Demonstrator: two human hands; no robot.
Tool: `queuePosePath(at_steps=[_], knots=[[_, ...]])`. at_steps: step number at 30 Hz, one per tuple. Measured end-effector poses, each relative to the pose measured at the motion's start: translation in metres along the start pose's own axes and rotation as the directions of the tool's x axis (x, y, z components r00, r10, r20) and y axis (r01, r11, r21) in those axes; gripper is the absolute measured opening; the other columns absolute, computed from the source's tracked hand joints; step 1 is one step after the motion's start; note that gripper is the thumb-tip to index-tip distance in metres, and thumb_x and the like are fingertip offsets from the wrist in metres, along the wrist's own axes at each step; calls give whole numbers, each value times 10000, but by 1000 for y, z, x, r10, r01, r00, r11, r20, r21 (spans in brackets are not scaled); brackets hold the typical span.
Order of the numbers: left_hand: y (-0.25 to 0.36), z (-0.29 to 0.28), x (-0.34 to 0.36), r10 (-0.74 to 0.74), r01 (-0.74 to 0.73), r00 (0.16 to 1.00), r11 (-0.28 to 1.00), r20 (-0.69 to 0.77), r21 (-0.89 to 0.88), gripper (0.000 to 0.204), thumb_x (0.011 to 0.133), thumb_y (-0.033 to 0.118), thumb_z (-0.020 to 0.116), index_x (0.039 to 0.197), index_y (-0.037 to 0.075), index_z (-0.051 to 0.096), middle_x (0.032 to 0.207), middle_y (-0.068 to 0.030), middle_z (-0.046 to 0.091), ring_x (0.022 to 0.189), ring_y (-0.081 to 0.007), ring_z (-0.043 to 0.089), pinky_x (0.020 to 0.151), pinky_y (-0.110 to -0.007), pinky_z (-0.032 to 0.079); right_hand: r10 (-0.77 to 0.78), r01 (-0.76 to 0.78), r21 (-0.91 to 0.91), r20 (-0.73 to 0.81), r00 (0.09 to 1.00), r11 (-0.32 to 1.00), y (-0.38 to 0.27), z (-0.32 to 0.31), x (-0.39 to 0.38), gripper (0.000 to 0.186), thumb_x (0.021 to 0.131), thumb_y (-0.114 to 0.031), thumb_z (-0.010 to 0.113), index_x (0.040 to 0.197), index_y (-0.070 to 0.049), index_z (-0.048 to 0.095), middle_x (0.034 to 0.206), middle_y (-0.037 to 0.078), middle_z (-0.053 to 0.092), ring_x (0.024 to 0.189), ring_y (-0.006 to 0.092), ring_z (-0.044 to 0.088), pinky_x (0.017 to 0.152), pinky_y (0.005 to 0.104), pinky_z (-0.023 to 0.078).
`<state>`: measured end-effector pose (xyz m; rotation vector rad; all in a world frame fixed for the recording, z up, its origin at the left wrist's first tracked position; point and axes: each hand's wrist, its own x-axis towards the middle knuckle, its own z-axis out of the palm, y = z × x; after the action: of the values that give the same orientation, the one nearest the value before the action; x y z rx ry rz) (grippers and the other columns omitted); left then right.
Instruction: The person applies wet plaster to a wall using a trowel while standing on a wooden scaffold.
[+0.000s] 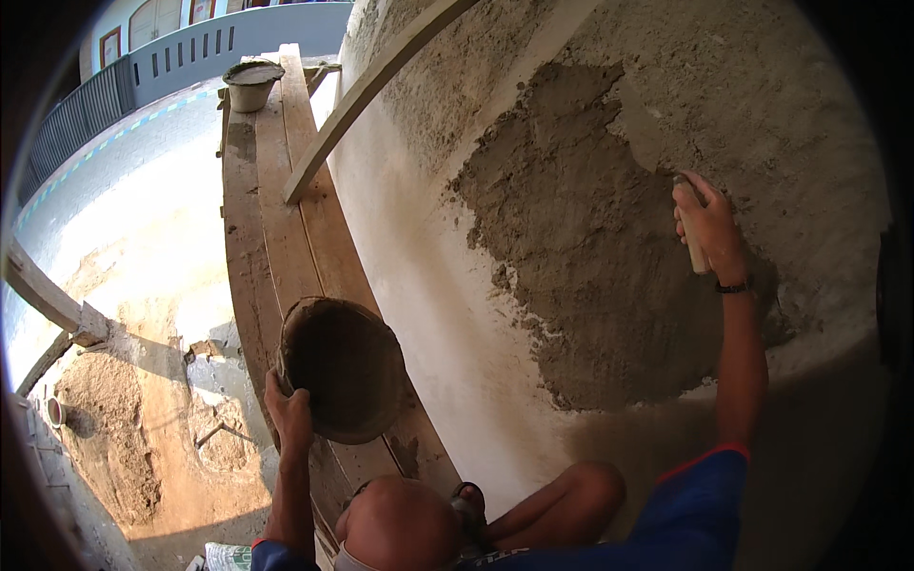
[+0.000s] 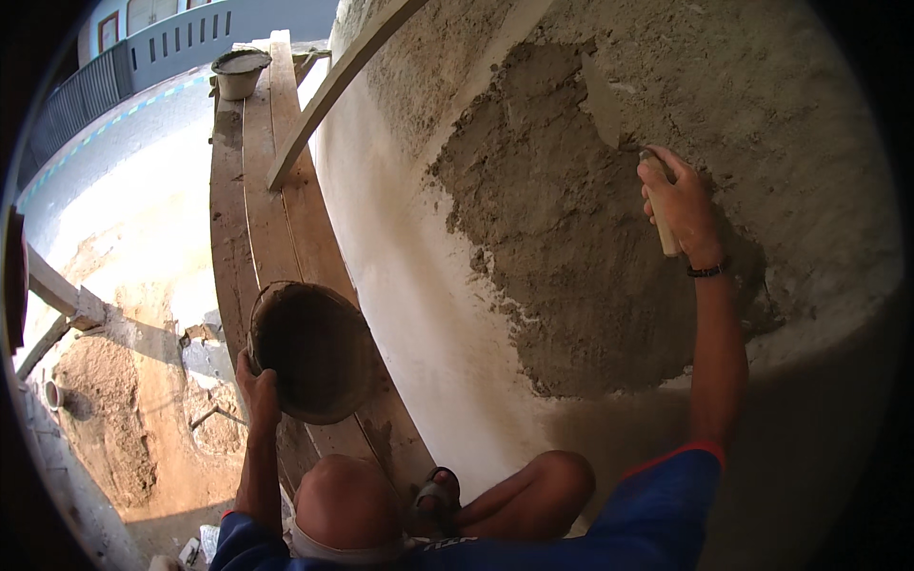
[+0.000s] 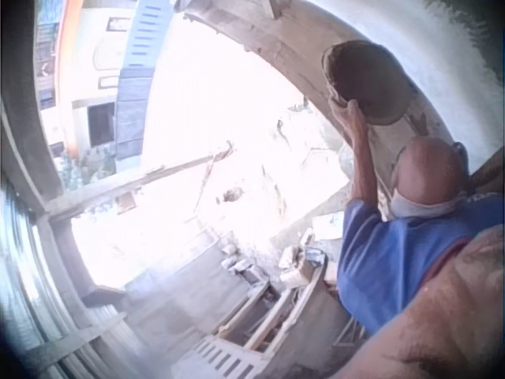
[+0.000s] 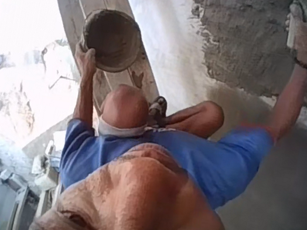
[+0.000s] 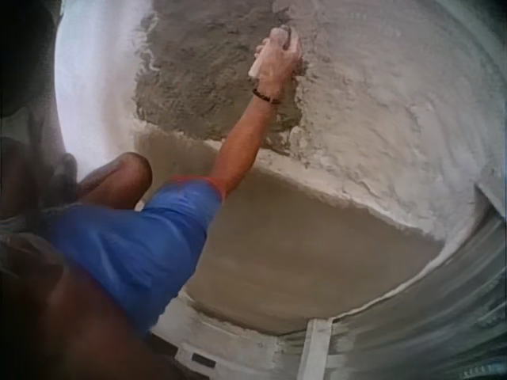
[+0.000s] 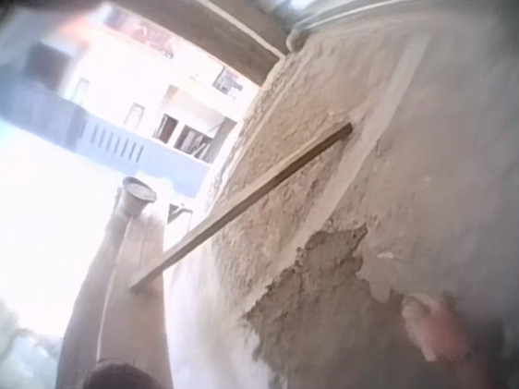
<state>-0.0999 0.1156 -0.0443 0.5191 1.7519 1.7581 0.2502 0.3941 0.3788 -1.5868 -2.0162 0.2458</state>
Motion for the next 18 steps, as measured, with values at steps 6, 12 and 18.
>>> queuePosePath(at_steps=[6, 12, 18], knots=[[12, 12, -8, 15, -21, 999, 991, 45, 129, 432, 670, -6, 484, 1090, -69, 562, 913, -153, 620, 852, -234, 583, 837, -340, 468, -32, 173, -107, 757, 652, 979, 38, 143, -86, 568, 896, -315, 669, 1333, 24, 538, 1049, 181, 680, 918, 275, 675, 808, 396, 539], [11, 6, -7, 32, -36, 999, 993, 36, 113, 441, 671, 1, 490, 1101, -63, 564, 910, -156, 621, 842, -242, 582, 828, -346, 469, -58, 100, -83, 405, 912, 992, 89, 232, -10, 550, 949, -257, 604, 1364, 83, 483, 972, 195, 675, 809, 280, 664, 756, 428, 546], [11, 11, -7, 33, -36, 999, 991, 29, 132, 464, 664, -3, 494, 1120, -62, 560, 945, -171, 617, 879, -257, 583, 870, -357, 463, 172, -207, 117, 255, 952, 971, 97, 244, 85, 525, 961, -225, 586, 1393, 50, 471, 839, 126, 626, 588, 181, 587, 562, 380, 519]])
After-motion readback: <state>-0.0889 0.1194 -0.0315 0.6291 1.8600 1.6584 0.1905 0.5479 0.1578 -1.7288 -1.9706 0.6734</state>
